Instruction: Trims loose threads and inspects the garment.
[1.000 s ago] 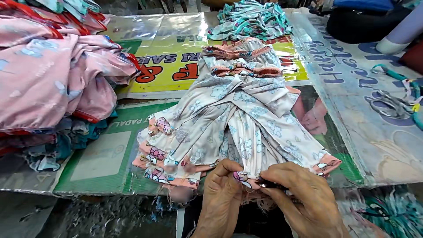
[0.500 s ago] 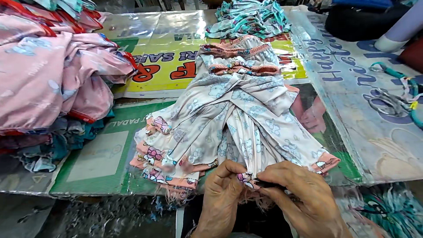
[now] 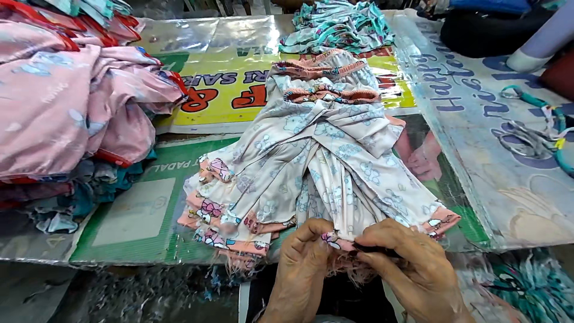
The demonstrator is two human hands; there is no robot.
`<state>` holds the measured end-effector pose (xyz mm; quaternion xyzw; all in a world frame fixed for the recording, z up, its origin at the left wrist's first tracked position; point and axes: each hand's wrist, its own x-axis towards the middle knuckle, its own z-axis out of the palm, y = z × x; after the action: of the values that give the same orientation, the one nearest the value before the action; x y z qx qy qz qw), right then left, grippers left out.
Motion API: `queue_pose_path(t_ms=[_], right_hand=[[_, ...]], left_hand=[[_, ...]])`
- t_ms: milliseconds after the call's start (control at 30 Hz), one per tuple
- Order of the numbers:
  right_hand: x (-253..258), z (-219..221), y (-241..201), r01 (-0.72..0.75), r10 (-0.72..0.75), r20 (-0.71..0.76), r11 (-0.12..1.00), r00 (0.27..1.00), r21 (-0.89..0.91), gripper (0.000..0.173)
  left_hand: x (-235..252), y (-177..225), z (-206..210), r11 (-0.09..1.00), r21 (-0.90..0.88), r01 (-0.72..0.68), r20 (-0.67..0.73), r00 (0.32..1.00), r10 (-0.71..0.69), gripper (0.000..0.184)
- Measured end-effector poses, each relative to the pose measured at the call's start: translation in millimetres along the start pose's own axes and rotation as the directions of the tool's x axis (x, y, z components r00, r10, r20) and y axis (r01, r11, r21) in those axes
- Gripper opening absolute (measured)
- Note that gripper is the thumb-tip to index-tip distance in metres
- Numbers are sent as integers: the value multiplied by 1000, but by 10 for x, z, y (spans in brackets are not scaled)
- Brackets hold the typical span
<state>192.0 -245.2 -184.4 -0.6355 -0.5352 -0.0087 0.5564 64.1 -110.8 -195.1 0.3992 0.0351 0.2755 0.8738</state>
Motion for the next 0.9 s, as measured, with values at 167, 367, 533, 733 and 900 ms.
queue_pose_path(t_ms=[167,367,533,733,900], right_hand=[[44,35,-63,-10,11,-4,991,1000,131,36],[193,151,-102,-5,37,-109,959,993,282,15],[76,-76,-210,55,-16,-95,908,995,416,23],[-8,110,-71,20,-25,-40,994,999,-103,26],[63,22,59,-53,27,74,925,997,377,19]], left_hand=[[-30,9,5,999,29,-46,19,999,46,17],[-33,-42,-12,983,147,-113,74,992,103,14],[-38,-31,-54,981,136,-138,91,988,126,16],[-22,-4,-96,993,51,-107,137,986,99,16],[58,122,-123,775,522,-356,221,934,280,7]])
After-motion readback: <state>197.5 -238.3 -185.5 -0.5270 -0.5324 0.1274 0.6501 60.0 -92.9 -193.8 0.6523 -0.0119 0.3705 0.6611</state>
